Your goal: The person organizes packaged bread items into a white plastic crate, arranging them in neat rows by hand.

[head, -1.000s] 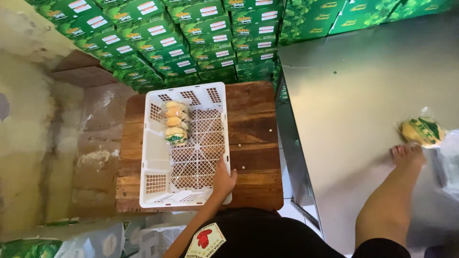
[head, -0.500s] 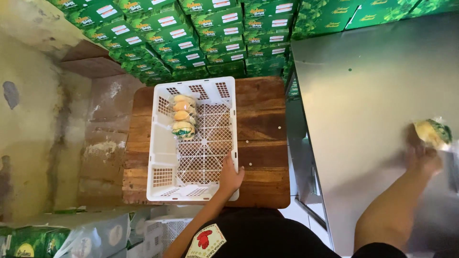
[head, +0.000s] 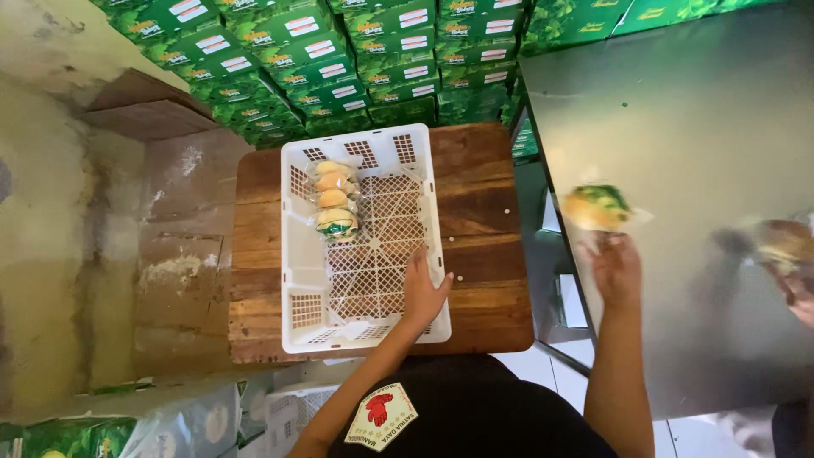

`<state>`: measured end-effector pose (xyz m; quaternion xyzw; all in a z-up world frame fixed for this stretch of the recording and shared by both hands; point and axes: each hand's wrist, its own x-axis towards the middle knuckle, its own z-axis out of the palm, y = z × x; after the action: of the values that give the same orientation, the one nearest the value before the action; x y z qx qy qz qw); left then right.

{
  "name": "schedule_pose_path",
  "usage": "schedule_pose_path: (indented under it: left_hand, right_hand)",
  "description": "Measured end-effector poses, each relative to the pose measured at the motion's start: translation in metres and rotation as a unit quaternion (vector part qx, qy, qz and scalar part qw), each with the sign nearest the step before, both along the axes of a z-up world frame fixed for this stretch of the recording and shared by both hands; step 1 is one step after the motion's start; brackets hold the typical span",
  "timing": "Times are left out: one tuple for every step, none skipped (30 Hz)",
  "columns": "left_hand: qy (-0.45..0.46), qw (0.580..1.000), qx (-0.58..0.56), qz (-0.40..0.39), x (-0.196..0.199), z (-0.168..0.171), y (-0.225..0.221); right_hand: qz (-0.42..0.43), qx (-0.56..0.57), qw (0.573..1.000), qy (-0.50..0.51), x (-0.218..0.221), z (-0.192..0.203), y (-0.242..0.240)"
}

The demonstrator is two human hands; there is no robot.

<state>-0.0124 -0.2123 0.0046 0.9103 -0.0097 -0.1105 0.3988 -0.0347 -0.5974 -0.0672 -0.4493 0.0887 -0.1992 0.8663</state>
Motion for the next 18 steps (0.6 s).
schedule_pose_path:
  left_hand:
    - [-0.014, 1.000, -0.027, -0.001, 0.003, -0.001, 0.004]
    - [-0.029, 0.998, -0.055, 0.001, 0.005, -0.003, 0.007]
    - [-0.029, 0.998, -0.057, 0.004, 0.007, -0.001, 0.012]
    - [-0.012, 0.991, -0.137, -0.002, 0.011, 0.002, 0.017]
    - [0.004, 0.976, -0.215, -0.008, 0.014, 0.005, 0.024]
    - [0.003, 0.976, -0.216, -0.001, 0.018, -0.005, 0.032]
    - [0.026, 0.942, -0.335, 0.010, 0.022, -0.015, 0.041]
    - [0.046, 0.892, -0.449, 0.021, 0.025, -0.026, 0.050]
    - [0.044, 0.891, -0.450, 0.028, 0.025, -0.029, 0.062]
    - [0.068, 0.870, -0.487, 0.040, 0.025, -0.031, 0.074]
    - [0.090, 0.846, -0.523, 0.051, 0.025, -0.033, 0.085]
    - [0.089, 0.845, -0.524, 0.057, 0.022, -0.032, 0.101]
    - [0.100, 0.847, -0.518, 0.067, 0.019, -0.030, 0.117]
    - [0.111, 0.849, -0.511, 0.075, 0.018, -0.029, 0.131]
    - [0.109, 0.849, -0.511, 0.079, 0.013, -0.038, 0.143]
    - [0.103, 0.842, -0.521, 0.095, 0.009, -0.048, 0.155]
    - [0.096, 0.835, -0.530, 0.110, 0.005, -0.057, 0.167]
    - [0.097, 0.835, -0.531, 0.112, 0.001, -0.052, 0.177]
  right_hand:
    - [0.039, -0.018, 0.999, 0.001, 0.000, 0.043, 0.040]
    - [0.082, -0.036, 0.996, 0.002, -0.003, 0.090, 0.080]
    - [0.085, -0.038, 0.996, 0.002, -0.001, 0.076, 0.094]
    - [0.123, 0.031, 0.992, 0.002, 0.004, 0.063, 0.108]
    - [0.160, 0.100, 0.982, 0.002, 0.009, 0.050, 0.123]
    - [0.167, 0.100, 0.981, 0.004, 0.009, 0.053, 0.144]
    - [0.190, 0.107, 0.976, 0.009, 0.009, 0.056, 0.166]
    - [0.214, 0.114, 0.970, 0.015, 0.008, 0.059, 0.188]
    - [0.221, 0.113, 0.969, 0.017, 0.006, 0.070, 0.206]
    - [0.243, 0.090, 0.965, 0.032, 0.003, 0.080, 0.225]
    - [0.265, 0.067, 0.961, 0.046, 0.000, 0.091, 0.243]
    - [0.270, 0.067, 0.959, 0.048, 0.000, 0.085, 0.255]
    - [0.283, 0.056, 0.955, 0.069, -0.001, 0.080, 0.268]
    - [0.295, 0.046, 0.950, 0.089, 0.000, 0.075, 0.279]
    - [0.299, 0.045, 0.949, 0.090, 0.001, 0.086, 0.292]
    - [0.315, 0.040, 0.943, 0.102, 0.001, 0.096, 0.306]
    - [0.331, 0.035, 0.936, 0.115, 0.002, 0.107, 0.319]
    - [0.332, 0.035, 0.935, 0.116, 0.003, 0.101, 0.328]
